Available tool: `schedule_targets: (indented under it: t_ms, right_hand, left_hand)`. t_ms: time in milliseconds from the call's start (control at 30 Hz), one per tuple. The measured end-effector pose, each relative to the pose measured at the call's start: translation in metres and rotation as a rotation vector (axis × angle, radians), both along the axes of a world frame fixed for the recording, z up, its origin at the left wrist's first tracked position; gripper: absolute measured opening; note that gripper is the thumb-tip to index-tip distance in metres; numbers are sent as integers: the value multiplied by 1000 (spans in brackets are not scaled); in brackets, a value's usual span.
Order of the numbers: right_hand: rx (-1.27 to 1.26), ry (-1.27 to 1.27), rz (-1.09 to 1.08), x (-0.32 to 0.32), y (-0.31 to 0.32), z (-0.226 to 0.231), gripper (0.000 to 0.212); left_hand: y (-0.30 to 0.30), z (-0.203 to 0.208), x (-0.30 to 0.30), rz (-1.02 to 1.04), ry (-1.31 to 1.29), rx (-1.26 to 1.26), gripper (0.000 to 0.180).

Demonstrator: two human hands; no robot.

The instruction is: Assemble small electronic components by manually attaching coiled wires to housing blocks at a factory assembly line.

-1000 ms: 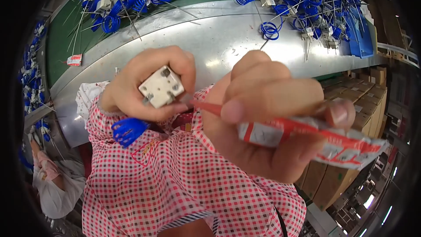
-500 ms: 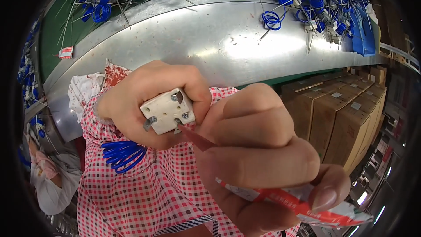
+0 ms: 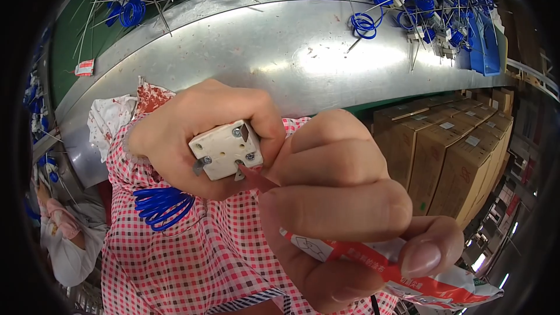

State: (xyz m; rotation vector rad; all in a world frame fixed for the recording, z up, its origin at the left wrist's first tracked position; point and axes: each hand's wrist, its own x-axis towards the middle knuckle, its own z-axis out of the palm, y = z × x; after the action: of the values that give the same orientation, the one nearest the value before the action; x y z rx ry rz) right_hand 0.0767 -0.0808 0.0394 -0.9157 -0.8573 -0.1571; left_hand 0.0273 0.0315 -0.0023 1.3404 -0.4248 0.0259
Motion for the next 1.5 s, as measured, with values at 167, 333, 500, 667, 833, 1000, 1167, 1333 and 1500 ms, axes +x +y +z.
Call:
schedule_targets:
  t_ms: [167,333,500,667,833,1000,1167,1333,1500]
  right_hand:
    - [-390,-165,143,7,-15,9,36]
    - [-325,-153,55,5,-12,5,32]
    - [-365,-212,28,7,-11,5,31]
    - [-228,-96,-77,-1,-5,-3,32]
    - [-205,-24,-135,-6,4,0,33]
    - [-181,-104,-28,1,0,-5,33]
    - [-133,-95,-78,-1,1,-9,32]
    - [-52,-76,-63,4,-2,-10,32]
    - [2,-79,-13,3,8,-14,32]
  left_hand:
    - [3,0,0,-1,-2,-11,32]
    - [3,-1,0,5,11,8,33]
    - [5,1,1,3,16,29,33]
    - [5,0,0,-8,40,47,35]
    - [6,0,1,-1,31,44,36]
    - [6,-2,0,-13,41,-13,34]
    - [4,-4,-1,-45,94,-74,34]
    - [4,-3,0,-57,122,-95,33]
    - [3,-7,0,-82,109,-176,35]
